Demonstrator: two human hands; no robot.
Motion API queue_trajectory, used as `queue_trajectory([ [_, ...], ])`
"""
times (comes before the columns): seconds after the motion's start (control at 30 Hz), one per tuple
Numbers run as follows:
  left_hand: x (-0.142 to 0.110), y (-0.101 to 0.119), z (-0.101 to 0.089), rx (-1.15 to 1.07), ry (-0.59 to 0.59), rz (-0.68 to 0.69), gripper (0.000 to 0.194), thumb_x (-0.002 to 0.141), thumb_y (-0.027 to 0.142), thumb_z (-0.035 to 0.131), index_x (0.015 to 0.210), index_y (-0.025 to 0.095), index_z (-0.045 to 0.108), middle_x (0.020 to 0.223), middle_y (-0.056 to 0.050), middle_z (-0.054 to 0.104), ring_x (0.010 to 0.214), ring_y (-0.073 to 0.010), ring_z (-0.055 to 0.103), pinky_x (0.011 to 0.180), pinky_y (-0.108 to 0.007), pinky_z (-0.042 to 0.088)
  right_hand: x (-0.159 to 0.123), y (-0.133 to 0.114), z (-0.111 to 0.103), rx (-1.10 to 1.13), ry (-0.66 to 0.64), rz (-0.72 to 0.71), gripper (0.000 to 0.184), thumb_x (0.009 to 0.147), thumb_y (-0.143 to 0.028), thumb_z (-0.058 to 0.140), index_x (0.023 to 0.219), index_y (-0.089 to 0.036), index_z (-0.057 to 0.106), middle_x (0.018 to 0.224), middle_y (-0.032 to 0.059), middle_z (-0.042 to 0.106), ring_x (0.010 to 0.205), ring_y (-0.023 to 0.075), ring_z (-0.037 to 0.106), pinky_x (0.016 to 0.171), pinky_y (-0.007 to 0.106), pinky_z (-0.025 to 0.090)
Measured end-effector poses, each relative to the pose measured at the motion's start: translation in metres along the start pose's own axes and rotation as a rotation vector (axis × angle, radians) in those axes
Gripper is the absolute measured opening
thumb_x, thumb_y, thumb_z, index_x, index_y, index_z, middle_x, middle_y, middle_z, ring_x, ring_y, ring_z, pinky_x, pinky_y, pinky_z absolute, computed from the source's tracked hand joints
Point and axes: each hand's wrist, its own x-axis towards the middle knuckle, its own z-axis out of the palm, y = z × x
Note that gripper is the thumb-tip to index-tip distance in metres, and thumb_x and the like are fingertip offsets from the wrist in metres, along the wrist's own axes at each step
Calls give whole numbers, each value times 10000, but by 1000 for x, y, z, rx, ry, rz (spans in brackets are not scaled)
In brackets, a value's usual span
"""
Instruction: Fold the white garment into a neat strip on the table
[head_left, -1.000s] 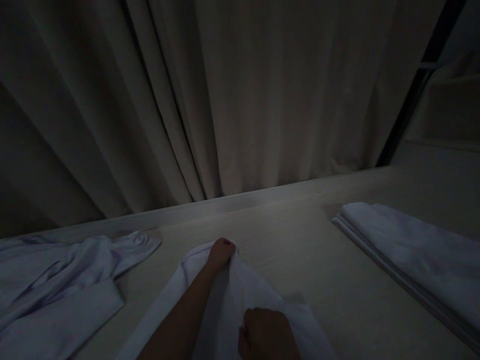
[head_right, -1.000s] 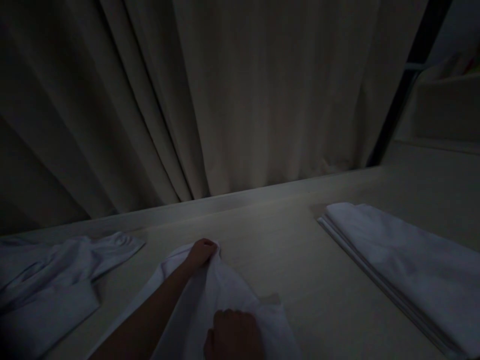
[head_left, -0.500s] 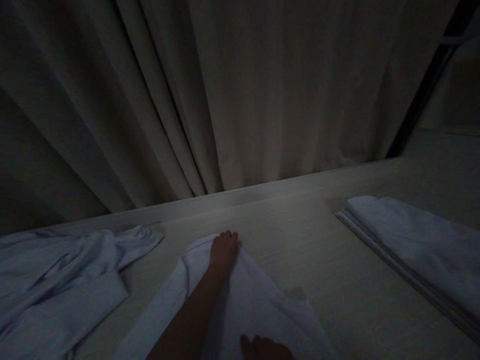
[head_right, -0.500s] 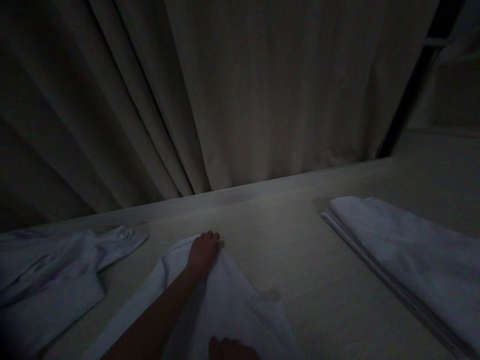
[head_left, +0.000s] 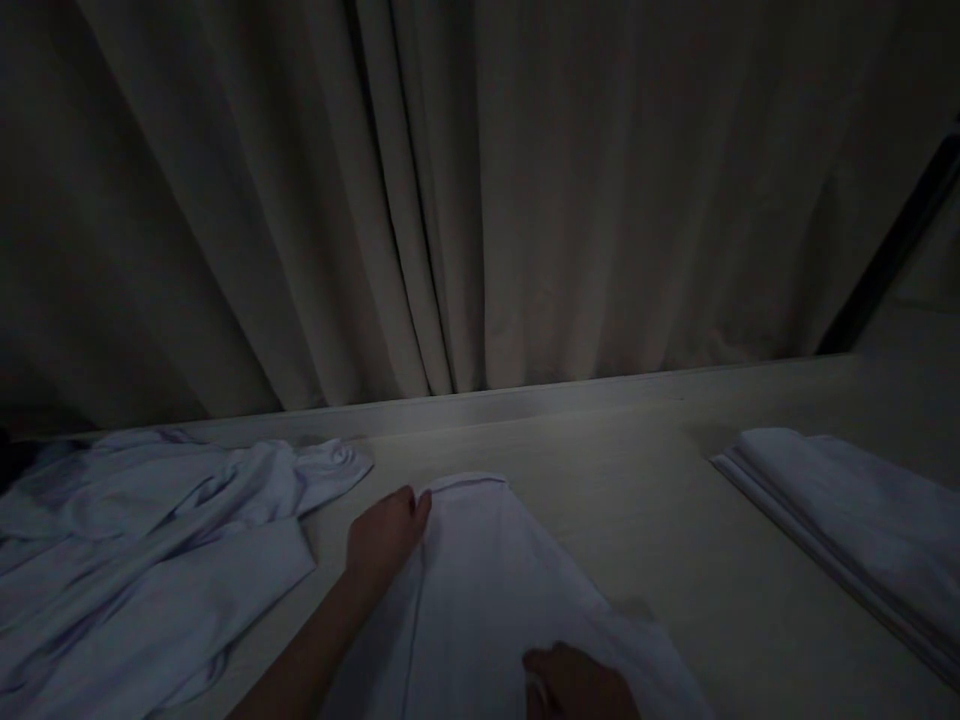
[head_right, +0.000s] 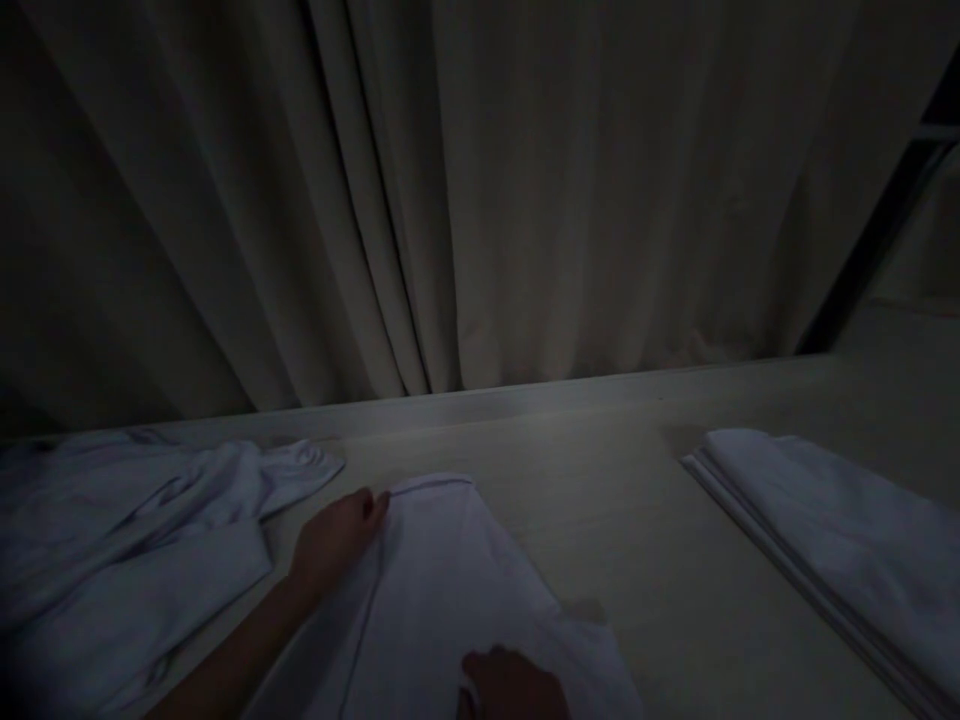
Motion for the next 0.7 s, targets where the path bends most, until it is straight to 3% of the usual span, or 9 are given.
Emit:
queue_trajectory([
  [0.07,-4,-22,4,9,-50,-44,538,850,581,248,785,170,588,761,-133,686,711,-302,658,613,-404,469,30,-18,-18,71,163,-72,326,833,-224,412,1069,-292,627,1011,39,685,951,183,616,863,304,472],
  [0.13,-7,-30,13,13,-72,-42,548,829,610,269,829,164,589,808,-151,698,769,-320,669,638,-416,480,72,-39,-29,95,214,-156,352,828,-184,410,1111,-247,610,1073,49,658,1031,174,573,936,292,428],
  [0.23,-7,-27,27,3,-92,-17,457,836,526,314,907,160,578,848,-151,704,814,-297,675,669,-395,484,141,-67,-29,-4,125,-261,381,804,-133,420,1122,-206,617,1082,71,643,1060,181,549,933,286,416],
  [0.33,-7,-24,37,-23,-114,37,322,833,383,354,937,171,573,864,-126,702,803,-258,675,669,-361,473,190,-82,-13,-93,20,-314,368,820,-152,418,1113,-218,631,1062,74,641,1002,183,580,873,289,438],
  [0.43,-12,-26,42,-73,-118,117,302,852,343,333,923,183,579,889,-103,690,817,-231,658,689,-345,465,212,-85,4,-106,-18,-305,351,836,-215,436,1133,-241,621,1064,74,630,914,182,612,807,298,455],
  [0.57,-27,-30,48,-138,-95,223,307,880,323,315,882,185,589,941,-95,653,910,-216,599,807,-348,448,221,-82,14,-104,-33,-263,362,858,-232,400,1155,-251,605,1112,79,618,952,185,610,823,306,443],
  [0.7,-49,-32,52,-164,-39,305,357,892,363,320,1058,164,566,1005,-110,617,958,-257,553,848,-410,438,227,-84,13,-90,-47,-225,374,847,-260,419,1179,-260,591,1127,64,635,1000,180,602,834,291,436],
])
